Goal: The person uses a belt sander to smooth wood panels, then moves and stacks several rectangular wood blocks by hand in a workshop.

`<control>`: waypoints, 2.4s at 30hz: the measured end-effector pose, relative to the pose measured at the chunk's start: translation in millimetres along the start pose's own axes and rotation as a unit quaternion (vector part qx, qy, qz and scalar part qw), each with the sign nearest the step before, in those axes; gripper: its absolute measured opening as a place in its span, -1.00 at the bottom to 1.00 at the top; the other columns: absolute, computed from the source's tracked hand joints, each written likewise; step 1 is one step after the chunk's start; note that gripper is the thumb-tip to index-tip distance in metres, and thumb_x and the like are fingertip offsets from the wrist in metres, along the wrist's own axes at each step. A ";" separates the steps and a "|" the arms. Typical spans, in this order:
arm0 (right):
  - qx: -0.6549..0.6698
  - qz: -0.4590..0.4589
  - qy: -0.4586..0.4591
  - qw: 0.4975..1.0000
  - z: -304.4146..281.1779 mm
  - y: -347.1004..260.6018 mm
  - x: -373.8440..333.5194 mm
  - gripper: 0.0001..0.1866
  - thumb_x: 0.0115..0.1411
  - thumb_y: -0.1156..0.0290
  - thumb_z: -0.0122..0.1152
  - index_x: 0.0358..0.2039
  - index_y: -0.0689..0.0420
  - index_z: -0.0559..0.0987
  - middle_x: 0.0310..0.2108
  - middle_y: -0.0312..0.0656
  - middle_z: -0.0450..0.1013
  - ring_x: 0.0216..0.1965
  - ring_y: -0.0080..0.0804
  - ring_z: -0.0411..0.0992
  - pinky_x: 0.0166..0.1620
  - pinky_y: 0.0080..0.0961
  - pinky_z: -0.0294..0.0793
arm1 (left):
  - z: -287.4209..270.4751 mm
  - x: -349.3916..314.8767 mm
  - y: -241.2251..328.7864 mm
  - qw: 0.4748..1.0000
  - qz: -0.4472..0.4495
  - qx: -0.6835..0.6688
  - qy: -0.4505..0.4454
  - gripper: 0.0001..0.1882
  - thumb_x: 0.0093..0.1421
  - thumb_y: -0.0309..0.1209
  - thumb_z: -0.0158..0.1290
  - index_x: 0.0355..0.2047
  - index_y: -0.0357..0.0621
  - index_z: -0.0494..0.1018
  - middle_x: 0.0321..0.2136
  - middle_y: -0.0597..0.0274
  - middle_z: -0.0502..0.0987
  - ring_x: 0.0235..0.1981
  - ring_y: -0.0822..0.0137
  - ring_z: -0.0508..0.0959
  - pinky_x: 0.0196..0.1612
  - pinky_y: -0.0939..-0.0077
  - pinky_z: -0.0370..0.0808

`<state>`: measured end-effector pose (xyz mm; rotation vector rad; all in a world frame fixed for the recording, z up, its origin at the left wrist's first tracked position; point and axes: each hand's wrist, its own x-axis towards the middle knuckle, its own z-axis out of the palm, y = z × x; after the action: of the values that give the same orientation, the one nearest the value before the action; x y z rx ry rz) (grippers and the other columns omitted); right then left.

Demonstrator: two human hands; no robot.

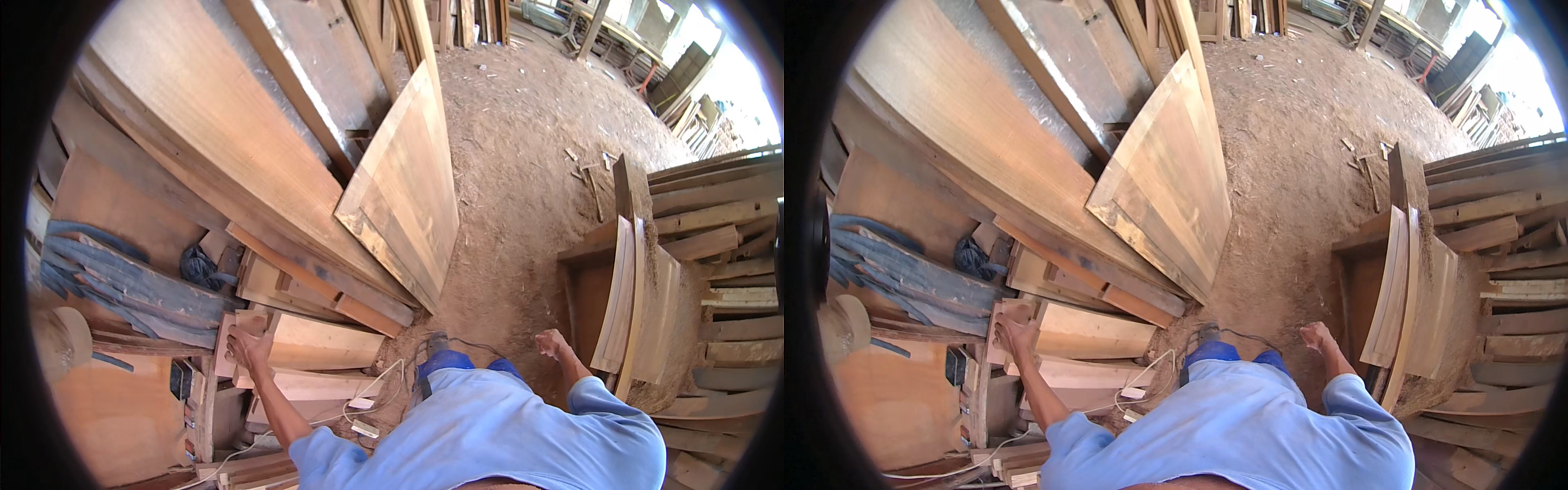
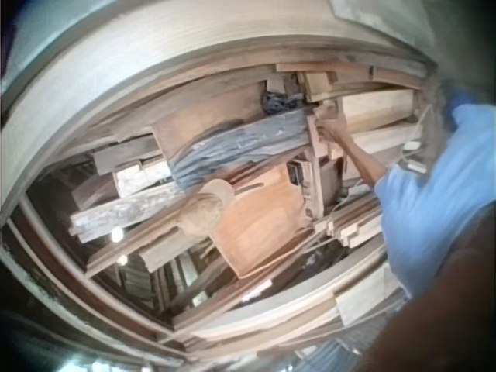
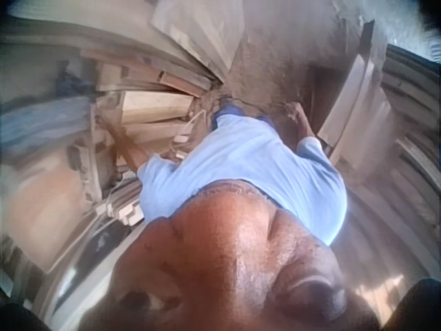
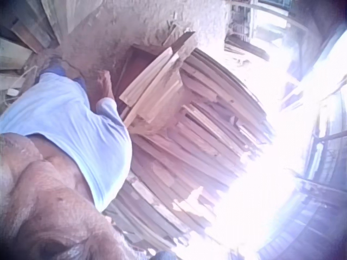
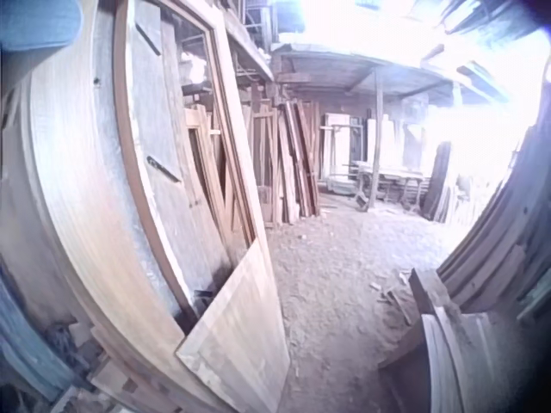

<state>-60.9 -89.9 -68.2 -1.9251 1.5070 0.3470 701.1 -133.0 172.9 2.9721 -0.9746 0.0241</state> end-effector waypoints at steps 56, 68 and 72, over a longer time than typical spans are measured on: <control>0.274 0.733 0.390 0.485 -63.9 277.6 -139.3 -0.36 0.29 -0.16 -0.06 0.22 -0.02 0.37 0.27 -0.04 0.23 0.30 0.07 0.13 0.30 0.02 0.08 | 93.7 -519.7 554.0 0.154 -0.012 -0.411 -0.899 -0.17 0.25 0.31 -0.24 0.30 -0.05 0.22 0.20 -0.31 0.30 -0.03 -0.23 0.51 0.08 -0.05 0.49; 0.271 0.742 0.382 0.480 -67.3 286.6 -135.5 -0.47 0.29 -0.07 -0.01 0.15 -0.03 0.39 0.18 -0.04 0.28 0.26 -0.03 0.18 0.26 -0.02 0.14 | 225.6 -550.5 557.1 0.171 -0.034 -0.310 -0.935 -0.30 0.25 0.20 -0.03 0.09 -0.17 0.37 -0.11 -0.03 0.55 -0.08 0.06 0.58 -0.03 0.04 0.56; 0.295 0.750 0.354 0.475 -67.6 286.8 -144.9 -0.48 0.29 -0.06 -0.01 0.15 -0.05 0.39 0.18 -0.05 0.28 0.25 -0.03 0.19 0.26 -0.01 0.15 | 225.9 -588.9 581.4 0.390 0.084 -0.355 -0.846 -0.40 0.19 -0.04 0.24 0.08 -0.15 0.37 -0.10 0.16 0.55 -0.06 0.19 0.57 0.02 0.14 0.55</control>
<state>-385.4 -56.9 -29.7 0.3984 2.9518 -0.3600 -115.3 -256.9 -59.4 1.0433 -0.6303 -2.7309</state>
